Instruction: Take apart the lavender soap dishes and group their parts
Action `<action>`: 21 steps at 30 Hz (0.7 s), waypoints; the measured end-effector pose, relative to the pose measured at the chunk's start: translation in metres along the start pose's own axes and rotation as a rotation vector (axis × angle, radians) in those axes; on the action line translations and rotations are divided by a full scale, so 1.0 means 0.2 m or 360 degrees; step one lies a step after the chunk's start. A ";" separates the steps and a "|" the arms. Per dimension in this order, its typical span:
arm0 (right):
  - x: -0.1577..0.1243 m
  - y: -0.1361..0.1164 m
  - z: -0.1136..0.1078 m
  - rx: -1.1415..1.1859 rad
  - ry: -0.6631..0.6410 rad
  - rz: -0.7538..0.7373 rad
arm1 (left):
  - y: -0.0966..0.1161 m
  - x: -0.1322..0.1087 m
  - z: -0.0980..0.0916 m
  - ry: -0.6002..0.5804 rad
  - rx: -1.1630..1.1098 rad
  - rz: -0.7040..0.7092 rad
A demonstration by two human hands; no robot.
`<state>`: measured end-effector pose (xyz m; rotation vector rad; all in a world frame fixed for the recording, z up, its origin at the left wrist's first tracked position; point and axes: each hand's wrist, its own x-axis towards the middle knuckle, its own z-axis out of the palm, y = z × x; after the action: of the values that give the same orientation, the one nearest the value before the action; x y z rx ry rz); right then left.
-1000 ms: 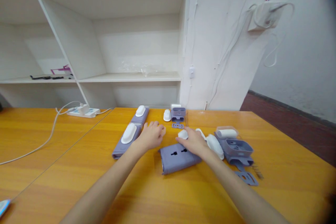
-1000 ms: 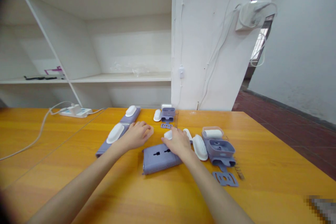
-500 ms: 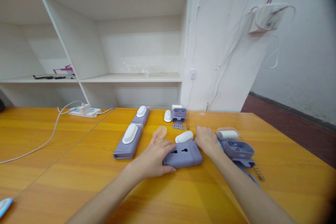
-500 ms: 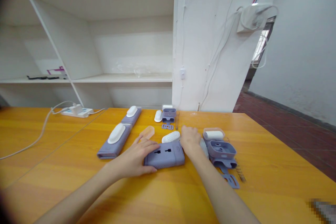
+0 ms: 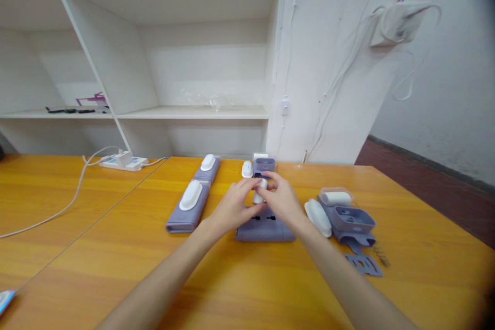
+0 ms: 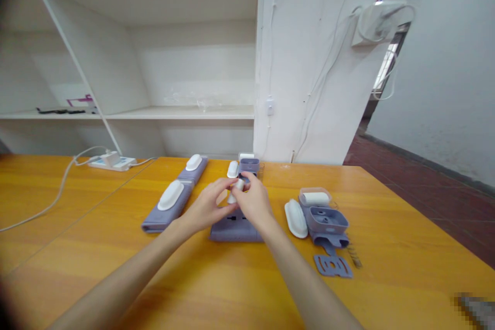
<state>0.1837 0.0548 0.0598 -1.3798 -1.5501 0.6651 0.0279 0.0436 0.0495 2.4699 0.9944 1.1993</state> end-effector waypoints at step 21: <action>-0.38 0.24 -0.19 -0.1049 -0.0389 -0.0790 | -0.19 -0.10 -0.02 -0.0270 0.0887 -0.0398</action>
<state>0.2347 -0.0139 0.0127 -1.3035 -2.3348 -0.0015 -0.0013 0.0581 0.0223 2.6610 1.7087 0.6848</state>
